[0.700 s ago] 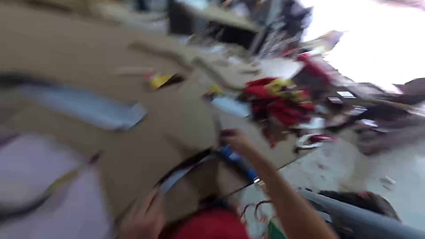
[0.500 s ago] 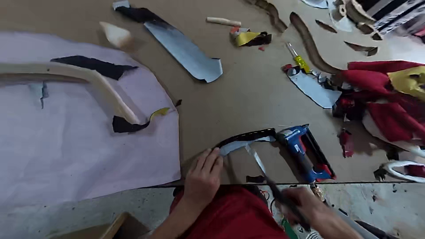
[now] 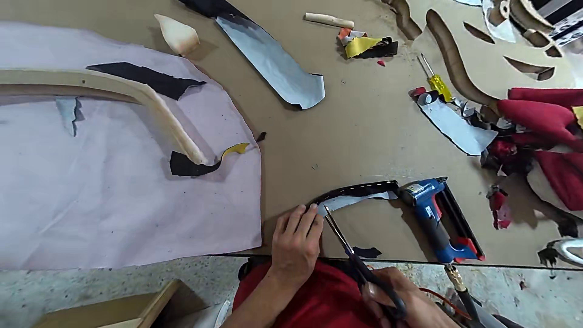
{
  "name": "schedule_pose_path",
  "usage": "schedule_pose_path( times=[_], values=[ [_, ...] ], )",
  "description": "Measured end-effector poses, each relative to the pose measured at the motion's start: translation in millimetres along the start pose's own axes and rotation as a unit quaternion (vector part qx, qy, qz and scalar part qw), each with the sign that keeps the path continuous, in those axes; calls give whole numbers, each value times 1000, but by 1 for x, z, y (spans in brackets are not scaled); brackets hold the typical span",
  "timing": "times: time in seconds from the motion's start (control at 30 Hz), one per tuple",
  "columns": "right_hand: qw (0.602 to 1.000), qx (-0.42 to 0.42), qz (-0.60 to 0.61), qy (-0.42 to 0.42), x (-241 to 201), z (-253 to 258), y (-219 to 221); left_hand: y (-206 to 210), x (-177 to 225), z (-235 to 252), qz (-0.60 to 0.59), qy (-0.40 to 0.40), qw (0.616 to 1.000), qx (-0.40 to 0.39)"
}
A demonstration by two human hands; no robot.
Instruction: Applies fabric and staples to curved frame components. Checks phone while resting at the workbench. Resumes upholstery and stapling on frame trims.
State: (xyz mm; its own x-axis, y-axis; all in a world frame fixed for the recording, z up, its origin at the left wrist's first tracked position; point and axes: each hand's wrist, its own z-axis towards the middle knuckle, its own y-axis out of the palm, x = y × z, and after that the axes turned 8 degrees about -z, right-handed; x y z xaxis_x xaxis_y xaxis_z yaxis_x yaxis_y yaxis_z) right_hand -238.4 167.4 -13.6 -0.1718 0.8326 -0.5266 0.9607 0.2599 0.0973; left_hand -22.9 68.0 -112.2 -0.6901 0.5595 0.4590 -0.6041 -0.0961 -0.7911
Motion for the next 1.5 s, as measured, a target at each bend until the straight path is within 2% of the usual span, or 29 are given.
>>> schedule_pose_path(
  times=[0.2,0.47,0.6,0.8,1.07,1.17,1.27,1.4,1.47,1.5],
  values=[
    [997,71,2,7,5,1,7,2,1,-1,0,-16,1000,13],
    [993,79,78,-34,33,-37,-5,1,11,17,1,-33,999,-20],
    [988,95,115,-32,33,-26,2,11,13,37,-6,14,998,-55],
    [984,104,139,-38,25,-9,5,30,10,45,-23,93,994,-57],
    [982,104,150,-42,19,1,10,38,1,44,-23,102,993,-48],
    [978,134,154,-32,16,4,14,37,1,44,-36,94,993,-54],
    [978,156,130,-41,25,6,13,38,2,45,-39,86,994,-56],
    [985,140,88,-47,36,-16,7,37,2,46,-31,85,994,-54],
    [982,186,-20,-38,41,-33,0,37,2,47,-24,85,995,-56],
    [967,232,-97,-33,42,-41,-4,36,2,48,-17,83,995,-58]
  ],
)
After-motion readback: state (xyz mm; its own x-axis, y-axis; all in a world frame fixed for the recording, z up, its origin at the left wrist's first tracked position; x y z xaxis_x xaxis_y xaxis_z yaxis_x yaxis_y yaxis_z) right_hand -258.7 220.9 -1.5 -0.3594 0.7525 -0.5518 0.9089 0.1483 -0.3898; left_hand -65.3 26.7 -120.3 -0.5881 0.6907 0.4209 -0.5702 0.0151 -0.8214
